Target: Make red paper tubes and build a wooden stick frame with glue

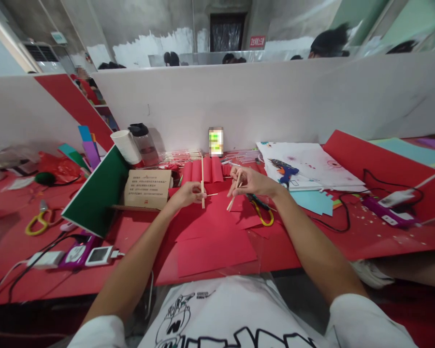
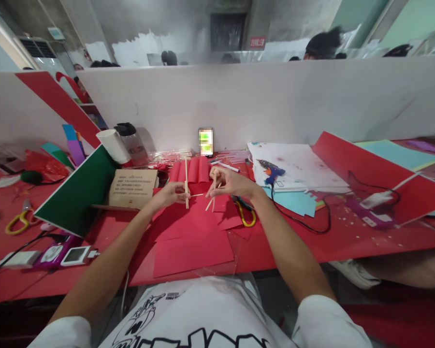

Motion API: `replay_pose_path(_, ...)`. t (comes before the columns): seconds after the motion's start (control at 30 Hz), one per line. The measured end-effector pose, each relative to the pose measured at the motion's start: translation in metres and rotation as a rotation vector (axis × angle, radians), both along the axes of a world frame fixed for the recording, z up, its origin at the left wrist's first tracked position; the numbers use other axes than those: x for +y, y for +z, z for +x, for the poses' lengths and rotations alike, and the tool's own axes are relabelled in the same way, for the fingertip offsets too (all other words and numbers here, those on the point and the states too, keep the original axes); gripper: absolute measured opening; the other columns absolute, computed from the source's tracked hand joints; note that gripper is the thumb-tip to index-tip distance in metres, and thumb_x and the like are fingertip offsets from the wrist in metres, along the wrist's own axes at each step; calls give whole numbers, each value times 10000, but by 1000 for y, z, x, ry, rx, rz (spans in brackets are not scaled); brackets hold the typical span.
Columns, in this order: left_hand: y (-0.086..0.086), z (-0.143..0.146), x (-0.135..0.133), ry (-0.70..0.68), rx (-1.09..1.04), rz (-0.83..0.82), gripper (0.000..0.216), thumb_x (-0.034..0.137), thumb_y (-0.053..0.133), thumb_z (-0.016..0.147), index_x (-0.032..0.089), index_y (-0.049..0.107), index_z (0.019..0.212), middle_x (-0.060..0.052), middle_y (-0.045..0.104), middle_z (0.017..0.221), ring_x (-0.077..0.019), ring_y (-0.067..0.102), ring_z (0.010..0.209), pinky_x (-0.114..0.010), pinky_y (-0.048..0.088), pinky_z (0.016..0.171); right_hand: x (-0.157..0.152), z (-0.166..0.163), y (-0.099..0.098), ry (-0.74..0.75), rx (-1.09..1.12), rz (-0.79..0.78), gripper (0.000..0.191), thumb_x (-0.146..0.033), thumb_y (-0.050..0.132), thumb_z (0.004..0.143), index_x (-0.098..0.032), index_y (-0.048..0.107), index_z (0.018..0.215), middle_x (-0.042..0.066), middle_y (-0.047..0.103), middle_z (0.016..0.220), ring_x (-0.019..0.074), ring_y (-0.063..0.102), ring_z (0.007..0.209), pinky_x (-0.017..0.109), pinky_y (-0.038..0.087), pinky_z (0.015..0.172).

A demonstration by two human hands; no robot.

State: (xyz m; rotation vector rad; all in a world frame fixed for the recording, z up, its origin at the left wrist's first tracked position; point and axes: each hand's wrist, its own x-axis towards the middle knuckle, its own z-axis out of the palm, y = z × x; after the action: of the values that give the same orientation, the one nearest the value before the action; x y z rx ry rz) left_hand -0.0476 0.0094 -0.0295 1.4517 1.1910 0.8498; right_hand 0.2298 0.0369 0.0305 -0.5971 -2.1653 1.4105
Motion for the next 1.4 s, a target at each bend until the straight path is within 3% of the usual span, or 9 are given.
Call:
replay_pose_path(0.37,2,1,-1,6,-11,-12,179,185,822,775,120,656,789,-3,653,745,-137,696,698,-303,627,711,-3,7,-6,81,-45,-52,474,-278,749,791,-258,286,890,32,750,865,120,555,639,274,387,610)
replay_pose_path(0.73,0,1,1,26,-7,-19,141,150,796,784,117,659,786,-4,660,737,-137,694,681,-308,623,710,-6,1,-18,189,-202,-22,417,-261,743,804,-247,346,932,5,688,913,157,702,788,277,502,696)
replay_pose_path(0.97,1,0,-1,-12,-25,3,215,221,841,764,123,655,808,-2,669,748,-139,707,700,-298,628,711,-5,-4,-22,136,-400,203,272,-145,712,756,-214,484,889,-15,642,821,149,634,758,253,470,658)
replay_pose_path(1.17,-1,0,1,-9,-18,6,194,210,833,768,128,660,797,-4,668,753,-131,696,686,-293,631,700,-3,7,-17,104,-207,171,213,-253,768,804,-201,591,910,13,653,873,153,623,767,284,495,690)
replay_pose_path(1.4,0,1,1,6,0,-11,159,181,812,780,124,665,803,-9,675,759,-143,702,728,-315,629,731,-1,14,-14,-17,116,26,371,-502,809,815,-208,628,953,39,712,866,201,712,824,373,565,808)
